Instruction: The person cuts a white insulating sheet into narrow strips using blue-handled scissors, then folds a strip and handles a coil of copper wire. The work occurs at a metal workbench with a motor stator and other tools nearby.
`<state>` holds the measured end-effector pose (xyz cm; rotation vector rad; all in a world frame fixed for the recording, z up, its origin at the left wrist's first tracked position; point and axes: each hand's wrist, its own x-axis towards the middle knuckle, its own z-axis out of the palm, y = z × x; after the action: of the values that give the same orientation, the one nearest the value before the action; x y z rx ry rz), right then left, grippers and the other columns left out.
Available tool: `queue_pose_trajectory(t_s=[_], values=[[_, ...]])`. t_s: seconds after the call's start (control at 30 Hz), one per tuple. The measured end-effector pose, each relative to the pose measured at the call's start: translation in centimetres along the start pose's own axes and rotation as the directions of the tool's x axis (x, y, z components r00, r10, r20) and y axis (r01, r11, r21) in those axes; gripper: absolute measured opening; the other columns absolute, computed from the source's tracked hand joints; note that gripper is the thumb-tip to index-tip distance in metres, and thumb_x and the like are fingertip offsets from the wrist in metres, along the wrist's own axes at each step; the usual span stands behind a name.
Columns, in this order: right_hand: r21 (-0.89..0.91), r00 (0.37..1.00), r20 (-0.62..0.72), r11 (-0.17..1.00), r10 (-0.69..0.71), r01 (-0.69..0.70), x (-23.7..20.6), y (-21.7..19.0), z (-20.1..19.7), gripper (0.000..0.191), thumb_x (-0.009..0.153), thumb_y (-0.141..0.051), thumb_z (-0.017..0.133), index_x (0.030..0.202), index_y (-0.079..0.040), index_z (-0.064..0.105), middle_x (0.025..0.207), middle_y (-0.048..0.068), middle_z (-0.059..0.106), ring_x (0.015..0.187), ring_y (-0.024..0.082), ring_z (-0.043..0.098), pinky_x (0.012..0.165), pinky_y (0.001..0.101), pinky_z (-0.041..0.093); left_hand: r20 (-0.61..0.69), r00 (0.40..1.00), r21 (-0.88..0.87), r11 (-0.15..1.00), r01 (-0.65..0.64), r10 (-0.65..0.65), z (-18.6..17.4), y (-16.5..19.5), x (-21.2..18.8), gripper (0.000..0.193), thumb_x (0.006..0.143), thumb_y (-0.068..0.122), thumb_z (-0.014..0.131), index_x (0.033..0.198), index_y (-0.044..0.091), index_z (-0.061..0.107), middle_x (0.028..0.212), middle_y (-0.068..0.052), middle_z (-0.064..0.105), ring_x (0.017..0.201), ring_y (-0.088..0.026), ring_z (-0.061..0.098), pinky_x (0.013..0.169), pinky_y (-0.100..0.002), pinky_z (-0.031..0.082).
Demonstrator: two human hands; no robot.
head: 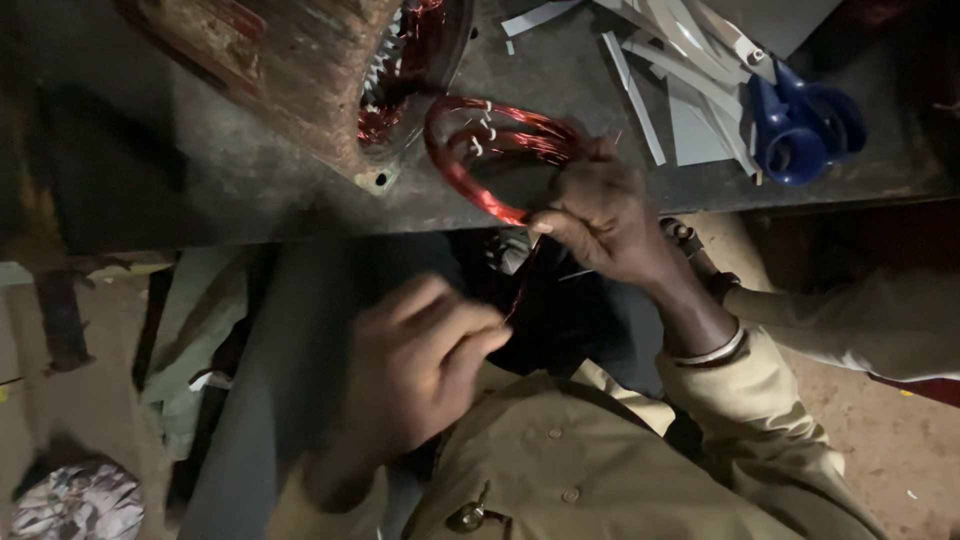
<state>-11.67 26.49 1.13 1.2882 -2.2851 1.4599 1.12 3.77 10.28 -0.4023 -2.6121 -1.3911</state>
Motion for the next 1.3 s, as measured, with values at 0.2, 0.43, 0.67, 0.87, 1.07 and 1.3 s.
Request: queue_pose_trajectory(t_s=[0.2,0.43,0.67,0.87,1.07,1.3], values=[[-0.166,1.0,0.0,0.986,-0.029,0.028,0.0,0.2,0.5,0.045,0.1,-0.034,0.071,0.069,-0.007,0.053,0.063,0.008,0.044,0.064,0.029,0.049,0.08,0.0436,0.037,-0.624,0.773,-0.25,0.907,-0.338,0.116,-6.4,0.1,-2.2,0.014,0.093,0.02,0.073,0.1,0.008,0.071,0.084,-0.005,0.063,0.07,-0.017,0.058,0.061,-0.031,0.046],[-0.076,0.999,-0.024,0.997,-0.035,0.033,-0.2,-0.8,0.0,0.034,0.105,-0.032,0.065,0.082,-0.008,0.06,0.072,0.008,0.049,0.072,0.029,0.053,0.086,0.0421,0.039,-0.104,0.839,-0.433,0.784,0.446,-0.534,-2.3,-3.4,-1.8,0.029,0.098,0.027,0.07,0.117,0.004,0.072,0.087,-0.003,0.061,0.07,-0.01,0.048,0.062,-0.025,0.039],[-0.22,0.987,0.033,0.962,-0.155,0.159,0.0,-1.2,0.6,0.048,0.094,-0.034,0.079,0.068,-0.008,0.048,0.065,0.008,0.044,0.065,0.03,0.052,0.079,0.0432,0.039,0.201,0.914,-0.668,0.632,0.392,-0.354,2.3,-9.0,1.1,0.048,0.104,0.046,0.055,0.127,0.005,0.064,0.111,-0.003,0.073,0.097,-0.011,0.071,0.079,-0.026,0.057],[-0.226,0.986,0.035,0.96,-0.163,0.167,-0.3,-1.2,0.6,0.041,0.094,-0.031,0.079,0.072,-0.008,0.053,0.067,0.008,0.047,0.066,0.029,0.053,0.082,0.0439,0.04,0.334,0.829,-0.775,0.37,0.512,-0.449,3.1,-8.6,2.6,0.048,0.101,0.046,0.06,0.126,0.005,0.064,0.102,-0.007,0.073,0.085,-0.016,0.073,0.07,-0.029,0.056],[-0.347,0.985,0.076,0.922,-0.152,0.169,-1.0,-0.9,0.4,0.047,0.088,-0.053,0.08,0.086,-0.008,0.067,0.072,0.007,0.055,0.079,0.028,0.054,0.09,0.0469,0.041,0.316,0.816,-0.795,0.334,0.506,-0.484,4.4,-9.4,2.3,0.038,0.1,0.045,0.063,0.109,0.009,0.059,0.103,-0.011,0.074,0.084,-0.018,0.073,0.07,-0.032,0.058],[-0.385,0.989,0.03,0.912,-0.144,0.144,-1.1,-0.2,-1.5,0.072,0.08,-0.065,0.072,0.124,-0.007,0.072,0.112,0.014,0.069,0.121,0.034,0.054,0.1,0.0519,0.036,0.365,0.824,-0.851,0.204,0.484,-0.432,3.1,-10.3,2.8,0.032,0.103,0.039,0.063,0.107,0.008,0.059,0.103,-0.015,0.073,0.087,-0.027,0.075,0.074,-0.039,0.06]])
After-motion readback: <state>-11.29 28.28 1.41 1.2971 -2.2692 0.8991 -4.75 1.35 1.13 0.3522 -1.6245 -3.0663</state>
